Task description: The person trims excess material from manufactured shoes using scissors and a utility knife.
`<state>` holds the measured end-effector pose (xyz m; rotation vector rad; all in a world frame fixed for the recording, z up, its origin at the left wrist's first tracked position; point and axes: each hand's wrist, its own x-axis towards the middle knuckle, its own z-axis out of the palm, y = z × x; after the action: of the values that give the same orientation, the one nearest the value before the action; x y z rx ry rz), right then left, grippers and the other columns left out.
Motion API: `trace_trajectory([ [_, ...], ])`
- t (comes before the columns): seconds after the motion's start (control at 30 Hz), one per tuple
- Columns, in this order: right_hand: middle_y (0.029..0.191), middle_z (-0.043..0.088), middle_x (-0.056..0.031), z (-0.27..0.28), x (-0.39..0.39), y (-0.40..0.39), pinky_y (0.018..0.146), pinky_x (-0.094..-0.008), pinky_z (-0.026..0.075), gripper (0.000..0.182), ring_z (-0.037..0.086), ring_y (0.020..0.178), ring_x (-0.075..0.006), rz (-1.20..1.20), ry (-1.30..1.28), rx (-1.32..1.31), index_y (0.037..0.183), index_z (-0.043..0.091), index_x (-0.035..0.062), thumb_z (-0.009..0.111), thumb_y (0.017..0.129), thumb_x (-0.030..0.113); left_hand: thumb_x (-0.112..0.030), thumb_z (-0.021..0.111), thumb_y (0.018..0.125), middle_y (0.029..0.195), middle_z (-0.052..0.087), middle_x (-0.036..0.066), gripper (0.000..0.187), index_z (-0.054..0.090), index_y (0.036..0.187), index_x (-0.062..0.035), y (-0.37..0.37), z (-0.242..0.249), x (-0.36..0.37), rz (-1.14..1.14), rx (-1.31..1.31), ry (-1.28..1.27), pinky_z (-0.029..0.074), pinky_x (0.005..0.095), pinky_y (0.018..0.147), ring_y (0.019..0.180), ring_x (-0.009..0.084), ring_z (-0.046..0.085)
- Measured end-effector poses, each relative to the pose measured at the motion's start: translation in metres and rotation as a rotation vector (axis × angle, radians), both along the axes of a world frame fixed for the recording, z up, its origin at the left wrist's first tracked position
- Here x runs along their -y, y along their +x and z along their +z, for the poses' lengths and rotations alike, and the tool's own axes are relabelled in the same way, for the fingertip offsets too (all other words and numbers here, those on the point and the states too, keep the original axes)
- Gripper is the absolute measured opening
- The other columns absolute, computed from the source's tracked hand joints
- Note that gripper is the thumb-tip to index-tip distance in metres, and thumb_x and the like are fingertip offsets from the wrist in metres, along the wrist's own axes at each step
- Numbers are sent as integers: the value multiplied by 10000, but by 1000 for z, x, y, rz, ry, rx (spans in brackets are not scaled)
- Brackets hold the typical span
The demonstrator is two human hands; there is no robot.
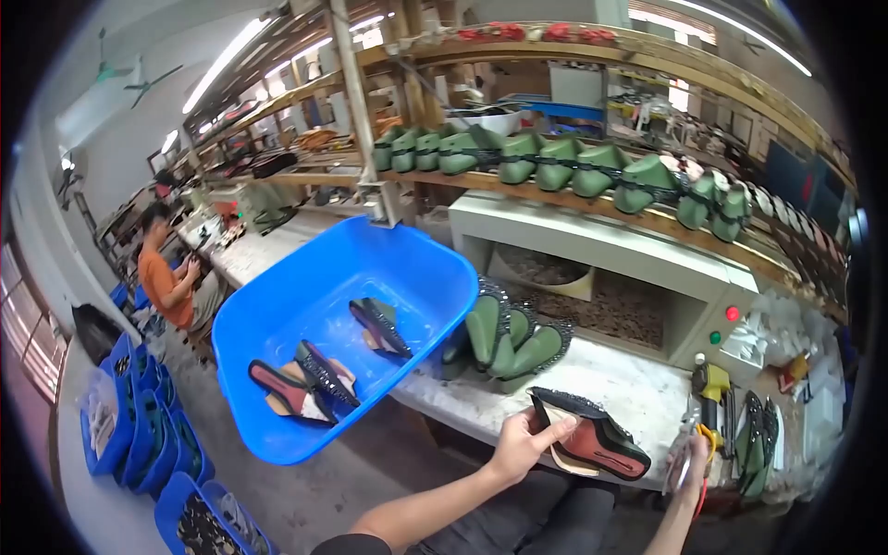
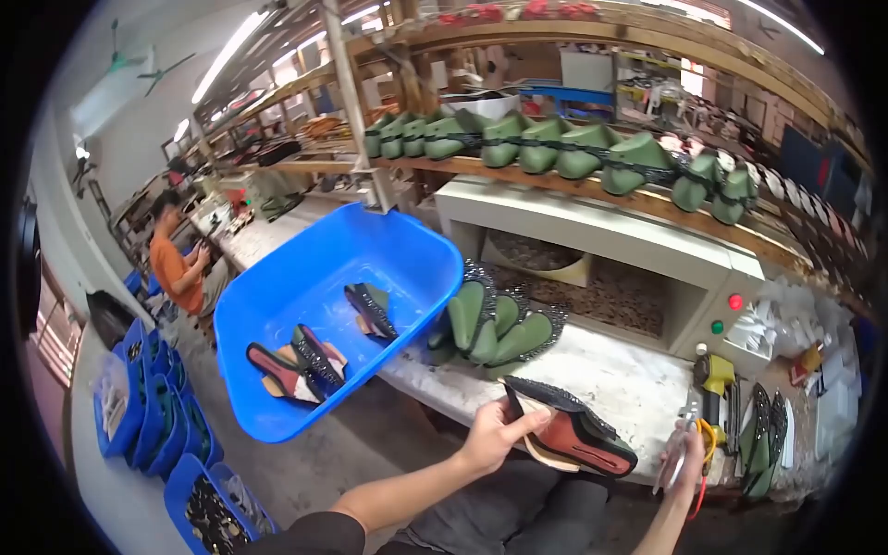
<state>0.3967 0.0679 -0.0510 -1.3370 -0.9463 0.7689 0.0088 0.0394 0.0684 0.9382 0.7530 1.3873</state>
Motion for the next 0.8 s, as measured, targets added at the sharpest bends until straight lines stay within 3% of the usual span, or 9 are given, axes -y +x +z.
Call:
trace_trajectory([
  [0.1, 1055, 684, -119, 38, 76, 15, 664, -346, 533, 455, 610, 785, -178, 179, 143, -637, 1396, 544, -6, 612, 969, 136, -47, 751, 979, 1041, 774, 99, 231, 698, 1182, 53, 47, -53, -16, -56, 37, -129, 567, 246, 825, 890, 138, 709],
  [0.13, 1064, 689, -112, 91, 79, -25, 628, -317, 525, 458, 600, 765, -150, 241, 196, -850, 1405, 537, 1, 610, 966, 111, -30, 740, 982, 1043, 771, 98, 228, 693, 1187, 57, 55, -66, -19, -69, 47, -172, 568, 248, 824, 886, 137, 708],
  [0.17, 1064, 689, -112, 88, 86, -31, 628, -317, 525, 458, 600, 765, -150, 229, 197, -856, 1405, 537, 1, 610, 966, 111, -30, 740, 982, 1043, 771, 98, 228, 693, 1187, 57, 60, -76, -22, -78, 40, -177, 568, 248, 824, 886, 137, 708],
  [0.33, 1244, 675, -113, 78, 106, -68, 596, -249, 489, 534, 576, 768, -98, 184, -37, -241, 1446, 485, 21, 622, 932, -27, -54, 741, 992, 1138, 743, 125, 252, 682, 1212, 53, 80, -108, -19, -105, -116, 2, 567, 286, 896, 1019, 163, 699],
  [0.4, 1280, 668, -117, 79, 100, -103, 620, -255, 493, 557, 580, 776, -105, 137, -7, -182, 1449, 474, 16, 629, 921, -63, -64, 755, 975, 1184, 721, 145, 268, 684, 1213, 38, 83, -109, -9, 160, -152, 32, 552, 297, 937, 1084, 185, 683],
  [0.47, 1283, 671, -151, 57, 83, -126, 720, -322, 536, 544, 642, 845, -191, 16, 128, 77, 1408, 513, 4, 681, 892, -33, -73, 768, 958, 1230, 698, 165, 285, 686, 1214, 22, 87, -105, -2, 410, -189, 80, 538, 307, 978, 1150, 207, 668],
  [0.5, 1283, 671, -151, 52, 80, -129, 720, -322, 536, 544, 642, 845, -191, -13, 134, 69, 1408, 513, 4, 681, 892, -33, -73, 768, 958, 1230, 698, 165, 285, 686, 1214, 22, 86, -92, -1, 382, -196, 92, 538, 307, 978, 1150, 207, 668],
  [0.63, 1321, 659, -182, 33, 85, -136, 829, -400, 548, 532, 683, 957, -323, -97, -43, 497, 1330, 568, 3, 727, 824, -20, -103, 808, 881, 1291, 656, 186, 362, 692, 1210, -10, 80, -13, 12, 581, -1180, 736, 521, 325, 998, 1184, 267, 646],
  [0.8, 1319, 658, -198, 32, 86, -139, 874, -464, 553, 462, 680, 1034, -419, -256, 21, 595, 1201, 607, 19, 763, 767, 2, -118, 781, 841, 1166, 690, 144, 409, 677, 1229, -36, 80, -44, -19, 127, -1285, 914, 564, 332, 867, 1038, 308, 670],
])
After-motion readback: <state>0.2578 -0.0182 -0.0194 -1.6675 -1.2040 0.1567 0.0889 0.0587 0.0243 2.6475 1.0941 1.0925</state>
